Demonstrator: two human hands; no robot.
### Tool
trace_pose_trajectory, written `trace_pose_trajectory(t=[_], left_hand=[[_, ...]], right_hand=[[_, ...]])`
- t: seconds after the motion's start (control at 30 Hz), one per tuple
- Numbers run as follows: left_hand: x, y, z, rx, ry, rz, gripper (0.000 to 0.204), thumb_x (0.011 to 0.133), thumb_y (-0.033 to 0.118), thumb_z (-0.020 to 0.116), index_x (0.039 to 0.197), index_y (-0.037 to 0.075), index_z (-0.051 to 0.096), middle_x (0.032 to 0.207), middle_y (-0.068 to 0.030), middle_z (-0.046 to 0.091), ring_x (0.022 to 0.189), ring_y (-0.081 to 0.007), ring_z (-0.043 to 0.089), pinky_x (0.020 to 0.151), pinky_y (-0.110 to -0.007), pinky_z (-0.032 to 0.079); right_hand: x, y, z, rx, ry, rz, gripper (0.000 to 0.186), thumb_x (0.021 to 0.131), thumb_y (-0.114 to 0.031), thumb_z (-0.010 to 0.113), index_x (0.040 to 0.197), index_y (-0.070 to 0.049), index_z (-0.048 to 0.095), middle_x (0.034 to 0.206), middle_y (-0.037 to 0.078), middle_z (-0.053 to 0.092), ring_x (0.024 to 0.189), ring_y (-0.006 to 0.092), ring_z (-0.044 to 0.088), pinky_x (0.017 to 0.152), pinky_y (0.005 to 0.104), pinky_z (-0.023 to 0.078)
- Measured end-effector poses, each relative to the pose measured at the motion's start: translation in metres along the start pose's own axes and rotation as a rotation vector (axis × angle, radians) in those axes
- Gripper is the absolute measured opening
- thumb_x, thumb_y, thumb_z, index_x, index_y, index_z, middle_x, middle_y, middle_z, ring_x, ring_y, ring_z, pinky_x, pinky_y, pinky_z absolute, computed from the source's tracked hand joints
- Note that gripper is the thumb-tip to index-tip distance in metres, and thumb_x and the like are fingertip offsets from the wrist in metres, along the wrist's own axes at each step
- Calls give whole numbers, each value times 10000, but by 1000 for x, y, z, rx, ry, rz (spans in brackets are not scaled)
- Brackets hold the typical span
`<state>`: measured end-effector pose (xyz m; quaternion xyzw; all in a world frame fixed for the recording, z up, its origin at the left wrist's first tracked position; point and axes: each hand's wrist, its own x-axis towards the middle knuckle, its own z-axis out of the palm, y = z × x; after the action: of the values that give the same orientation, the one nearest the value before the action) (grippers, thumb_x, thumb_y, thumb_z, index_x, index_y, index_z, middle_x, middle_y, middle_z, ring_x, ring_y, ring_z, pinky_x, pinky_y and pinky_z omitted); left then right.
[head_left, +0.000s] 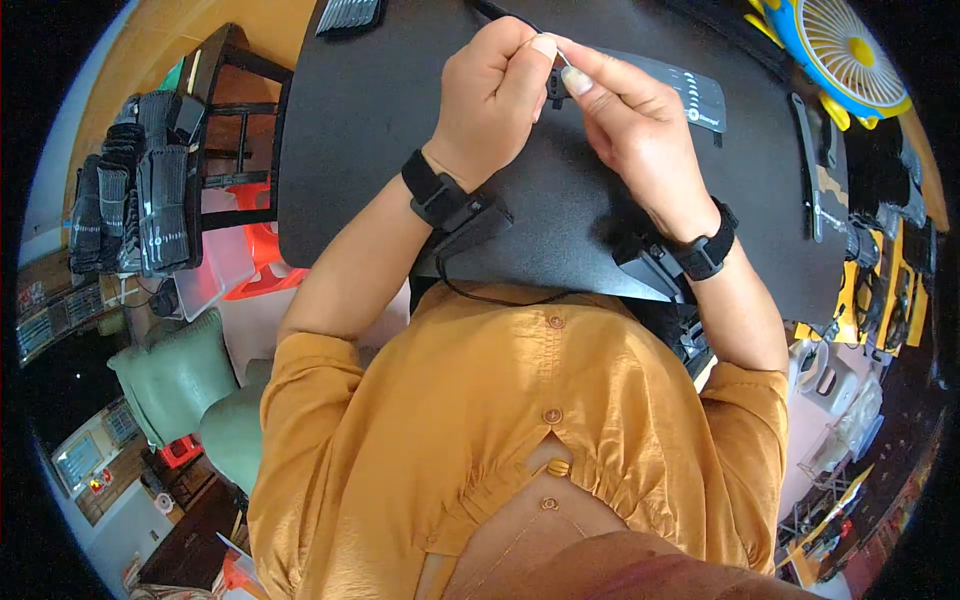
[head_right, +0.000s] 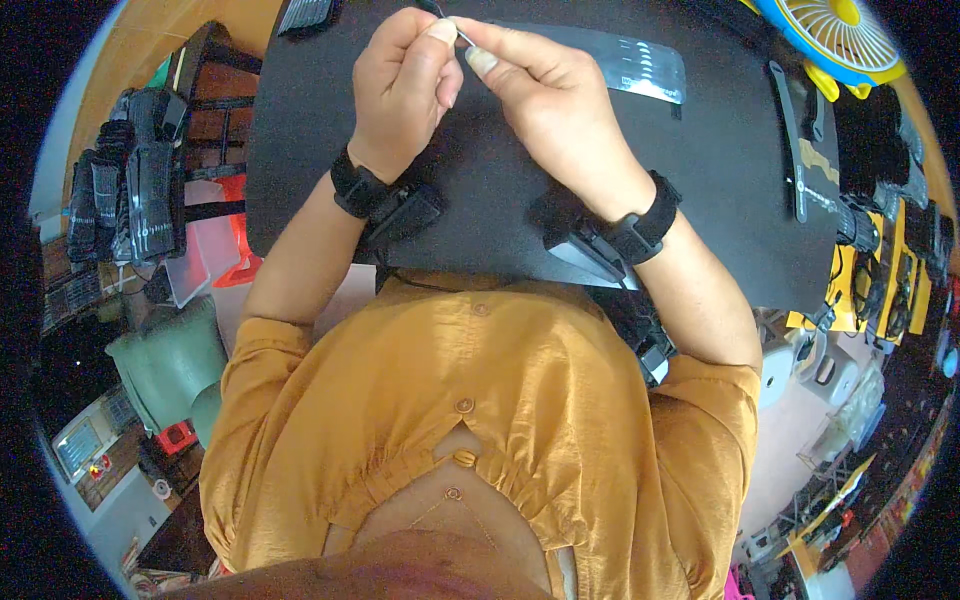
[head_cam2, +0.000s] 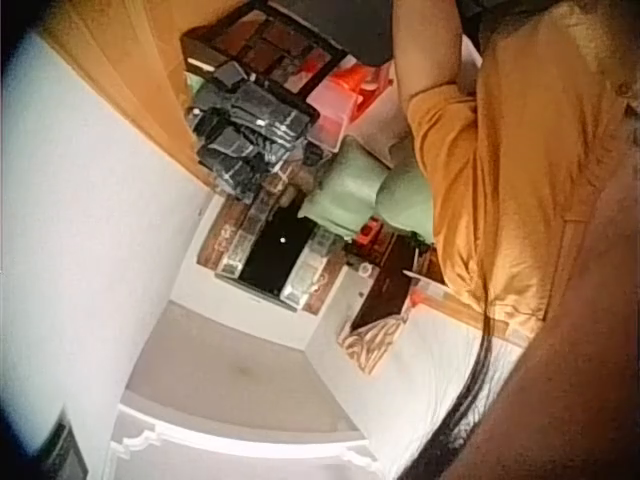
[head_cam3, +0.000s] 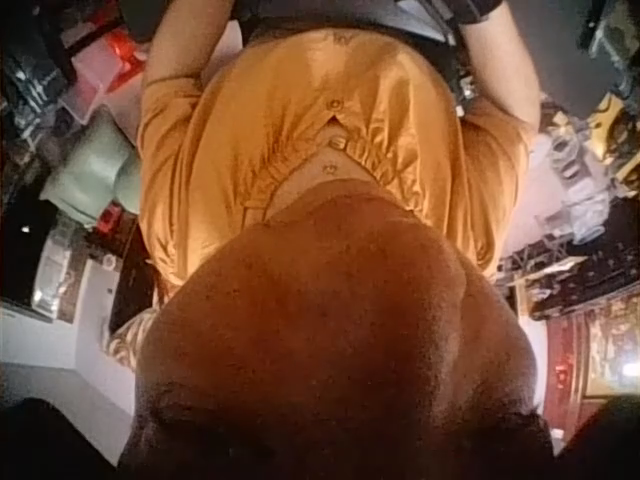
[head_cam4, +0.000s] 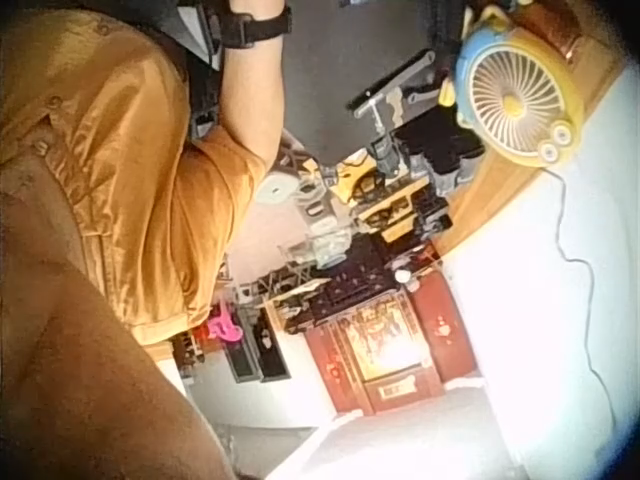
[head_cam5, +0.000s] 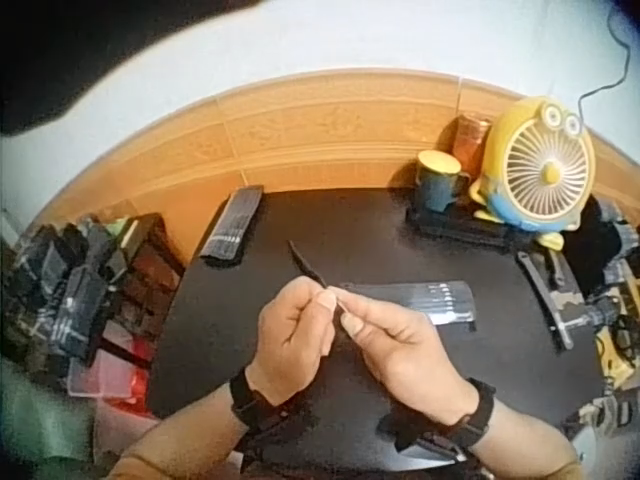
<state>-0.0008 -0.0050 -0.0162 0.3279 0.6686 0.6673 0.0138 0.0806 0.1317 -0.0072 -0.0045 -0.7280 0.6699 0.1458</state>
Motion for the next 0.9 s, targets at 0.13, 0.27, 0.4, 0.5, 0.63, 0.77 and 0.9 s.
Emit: trace_pose_trajectory(t=[0.13,0.27,0.4,0.5,0.63,0.77,0.9], left_hand=[[1,-7,1,16,18,70,174,947,121,533,803,37,581,559,10,529,510,-57,511,472,-238,409],[5,-3,-1,81,8,81,162,944,136,555,823,35,595,573,13,534,520,-61,513,480,-238,411],[13,-2,-13,203,74,170,110,926,146,597,897,41,617,656,-10,570,563,-73,530,520,-240,429],[17,-2,-25,306,-71,244,177,900,143,631,1055,63,659,823,-41,616,636,-128,565,598,-249,455],[14,5,-29,317,-159,-4,155,898,142,637,1019,50,667,837,-46,628,651,-128,579,602,-248,458],[15,-4,-33,309,-153,120,136,904,139,636,993,44,672,848,-43,633,642,-124,578,598,-246,461],[14,-8,-35,248,-217,208,148,926,101,617,1052,31,651,936,-6,614,625,-36,529,521,-174,420]], right_hand=[[1,-7,-3,169,-27,212,273,970,-172,578,1228,-115,647,609,-68,501,458,22,393,404,177,274],[1,-6,-7,206,-40,236,282,971,-187,574,1233,-102,635,722,-41,617,467,21,405,402,168,281],[1,-11,-4,214,-14,191,263,979,-131,543,1218,-80,641,736,-46,631,480,6,405,425,162,313],[1,-14,-7,217,-13,198,271,983,-138,536,1228,-68,628,926,-11,703,488,9,421,427,161,333],[0,-15,-12,183,-74,201,289,983,-139,532,1249,-58,607,1032,12,708,489,15,433,428,160,348],[2,-21,-18,167,-160,316,291,993,-163,508,1243,-47,600,1029,31,708,475,22,432,411,165,337],[4,-21,-24,190,-208,339,291,1005,-186,473,1218,-40,607,1043,58,705,448,30,415,391,171,318]])
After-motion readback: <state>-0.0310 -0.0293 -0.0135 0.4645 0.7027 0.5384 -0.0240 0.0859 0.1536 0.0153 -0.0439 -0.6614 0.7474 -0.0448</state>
